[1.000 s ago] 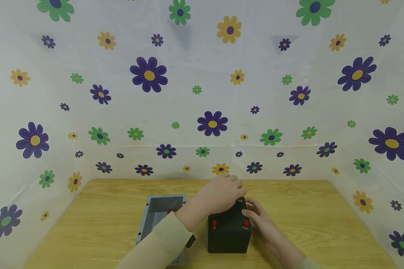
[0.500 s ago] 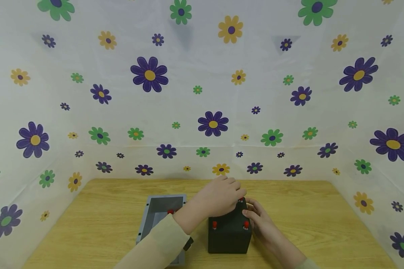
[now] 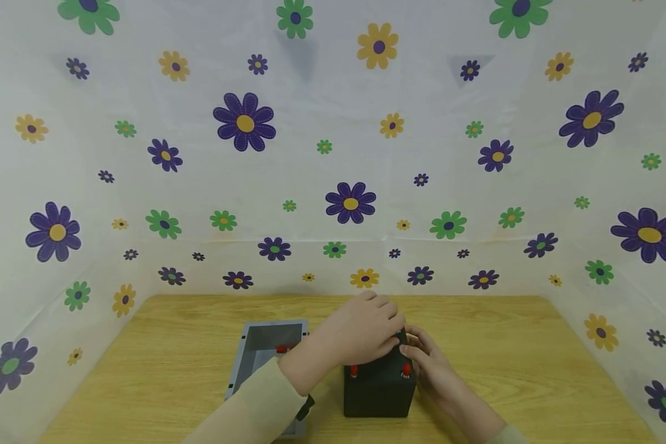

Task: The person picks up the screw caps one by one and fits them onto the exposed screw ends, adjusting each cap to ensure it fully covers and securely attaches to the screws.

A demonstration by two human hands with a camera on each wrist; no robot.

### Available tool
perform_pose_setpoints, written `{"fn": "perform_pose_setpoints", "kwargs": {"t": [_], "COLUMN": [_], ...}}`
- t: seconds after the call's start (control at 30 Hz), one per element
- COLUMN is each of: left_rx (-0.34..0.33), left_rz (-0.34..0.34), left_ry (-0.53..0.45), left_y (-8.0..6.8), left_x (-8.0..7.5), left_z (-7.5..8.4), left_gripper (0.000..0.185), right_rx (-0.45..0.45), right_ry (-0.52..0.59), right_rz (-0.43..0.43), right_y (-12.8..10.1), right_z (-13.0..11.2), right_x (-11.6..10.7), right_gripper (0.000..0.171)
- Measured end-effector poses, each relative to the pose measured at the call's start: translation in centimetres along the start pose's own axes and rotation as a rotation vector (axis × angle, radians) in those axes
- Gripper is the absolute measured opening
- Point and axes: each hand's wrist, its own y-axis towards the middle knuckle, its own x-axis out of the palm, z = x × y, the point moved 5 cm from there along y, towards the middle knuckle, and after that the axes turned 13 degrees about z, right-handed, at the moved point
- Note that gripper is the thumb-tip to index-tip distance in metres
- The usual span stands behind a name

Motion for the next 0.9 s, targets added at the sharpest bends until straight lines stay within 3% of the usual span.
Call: {"fn": "perform_pose_setpoints", "kwargs": {"t": [0.23,0.6,0.9], "left_rx": [0.036,0.004,-0.019], "left_rz": [0.048,-0.014,-0.022], "left_ry": [0.011,0.017,0.039], "left_y": [-0.7,-2.0,-3.8], "left_x": [-1.1,-1.7,-2.1], "left_z": [0.7,0.8,0.9], "left_gripper": [0.028,0.032,0.034], "right_rx": [0.005,0.007,0.023], "right_ry": [0.0,-0.032,-0.082], "right_rz": [-0.003,-0.025,-0.068], "right_y": [0.0,-0.1,-0.9], "right_z": [0.0,-0.2,-0.3], "right_x": [0.0,-0.1,-0.6], "right_gripper": [0.055,0.058,0.064]}}
